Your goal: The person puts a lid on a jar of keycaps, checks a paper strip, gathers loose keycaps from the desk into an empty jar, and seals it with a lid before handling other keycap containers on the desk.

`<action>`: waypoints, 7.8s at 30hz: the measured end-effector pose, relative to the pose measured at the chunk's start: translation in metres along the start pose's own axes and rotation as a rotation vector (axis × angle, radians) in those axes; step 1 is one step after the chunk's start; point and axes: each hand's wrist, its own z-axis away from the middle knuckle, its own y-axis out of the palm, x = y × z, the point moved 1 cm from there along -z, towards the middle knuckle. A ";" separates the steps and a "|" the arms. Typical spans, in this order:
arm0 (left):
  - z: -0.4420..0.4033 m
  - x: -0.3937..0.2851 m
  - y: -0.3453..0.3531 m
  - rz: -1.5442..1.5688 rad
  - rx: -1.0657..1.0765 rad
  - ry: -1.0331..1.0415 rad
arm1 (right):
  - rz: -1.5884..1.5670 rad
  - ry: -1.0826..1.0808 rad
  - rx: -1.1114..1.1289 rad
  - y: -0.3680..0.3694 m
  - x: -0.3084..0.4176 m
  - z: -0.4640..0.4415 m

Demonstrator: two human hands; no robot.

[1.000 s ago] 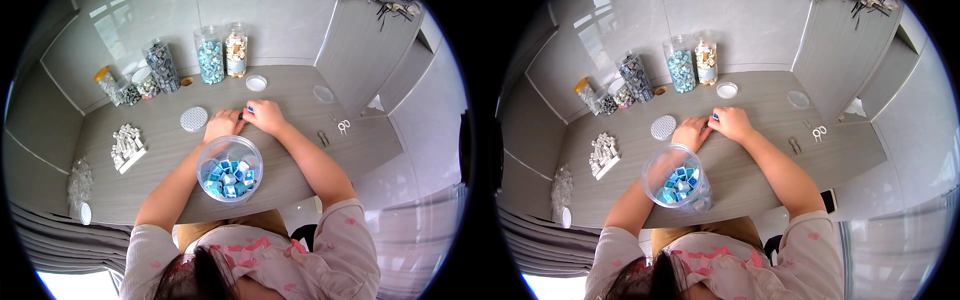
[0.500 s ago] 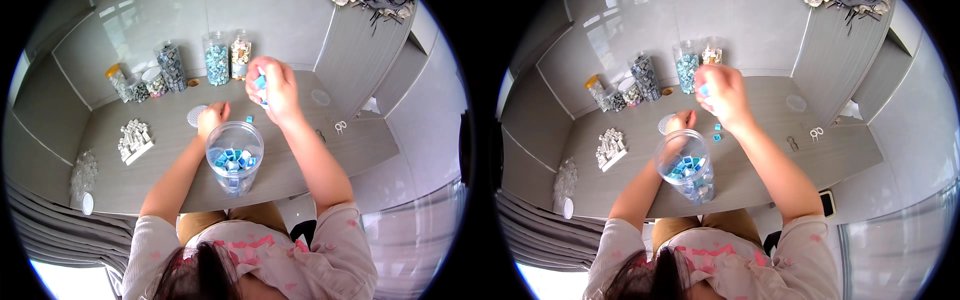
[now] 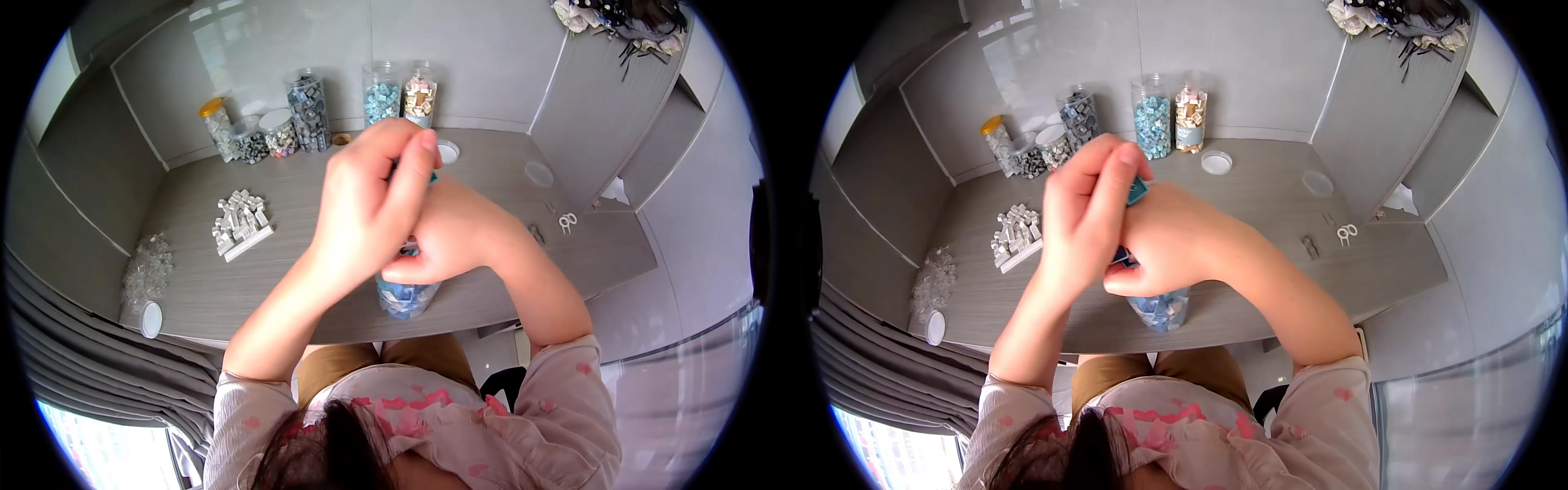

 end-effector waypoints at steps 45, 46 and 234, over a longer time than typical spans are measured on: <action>0.001 0.097 -0.013 0.419 0.244 -0.318 | 0.266 0.454 -0.398 0.094 -0.202 0.095; 0.007 0.121 -0.013 0.289 0.261 -0.370 | 0.239 0.506 -0.454 0.091 -0.200 0.094; 0.106 0.135 -0.121 -0.574 -0.007 -0.371 | 0.208 1.018 -0.669 -0.097 -0.204 0.091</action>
